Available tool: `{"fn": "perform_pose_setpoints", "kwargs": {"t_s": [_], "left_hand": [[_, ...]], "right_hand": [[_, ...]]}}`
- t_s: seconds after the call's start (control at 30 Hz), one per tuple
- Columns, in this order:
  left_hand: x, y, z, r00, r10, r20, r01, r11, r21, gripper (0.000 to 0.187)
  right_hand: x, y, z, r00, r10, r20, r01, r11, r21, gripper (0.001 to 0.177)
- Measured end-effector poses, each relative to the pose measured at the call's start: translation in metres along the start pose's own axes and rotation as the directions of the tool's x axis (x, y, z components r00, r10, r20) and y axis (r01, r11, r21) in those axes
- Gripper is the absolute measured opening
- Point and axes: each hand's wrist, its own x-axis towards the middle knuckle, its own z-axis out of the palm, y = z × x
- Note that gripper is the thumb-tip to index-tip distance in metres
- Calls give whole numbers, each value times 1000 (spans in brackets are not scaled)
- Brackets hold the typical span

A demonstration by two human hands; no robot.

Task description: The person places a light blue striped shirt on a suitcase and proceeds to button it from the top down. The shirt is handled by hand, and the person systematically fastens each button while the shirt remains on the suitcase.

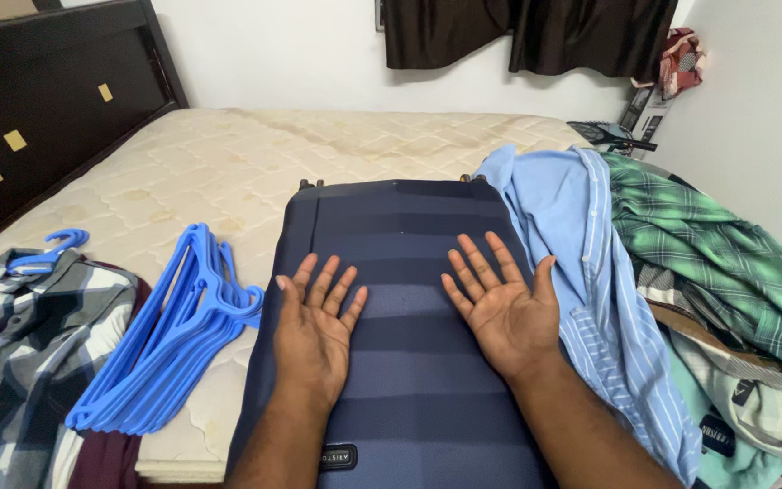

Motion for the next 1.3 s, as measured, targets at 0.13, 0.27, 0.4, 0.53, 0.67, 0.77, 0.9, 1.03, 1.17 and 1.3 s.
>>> {"fn": "perform_pose_setpoints", "kwargs": {"t_s": [0.13,0.27,0.4,0.53,0.67,0.77,0.9,1.03,1.17,1.3], "left_hand": [[-2,-2,6,998,59,26,-63,984,166,70],[-1,-8,12,995,89,50,-102,912,397,63],[-6,-16,15,990,113,80,-139,806,575,54],[-11,-18,23,988,124,96,-155,701,696,46],[-22,-17,30,995,87,50,-86,470,878,45],[-25,-23,29,957,158,244,-276,227,934,43],[-32,-33,30,910,61,410,-391,-203,898,48],[-37,-32,38,948,-130,290,-318,-412,854,52],[-45,-23,40,951,-164,262,-309,-465,829,58],[-52,-15,36,953,-160,257,-302,-445,843,62]], "right_hand": [[-1,-1,6,999,1,-52,0,1000,9,86],[-1,-1,8,997,-12,-79,9,999,-39,85],[1,3,7,996,-19,-82,1,977,-213,84],[4,11,6,994,-44,-103,-13,869,-494,73],[4,28,10,987,-147,-66,55,693,-719,51],[-7,41,13,972,-227,-51,30,337,-941,45],[-20,52,9,852,-270,449,352,-340,-872,46],[-23,56,6,912,-177,371,220,-553,-804,46],[-28,50,4,916,-107,386,239,-626,-742,49],[-35,40,2,938,-56,342,235,-624,-745,49]]}}
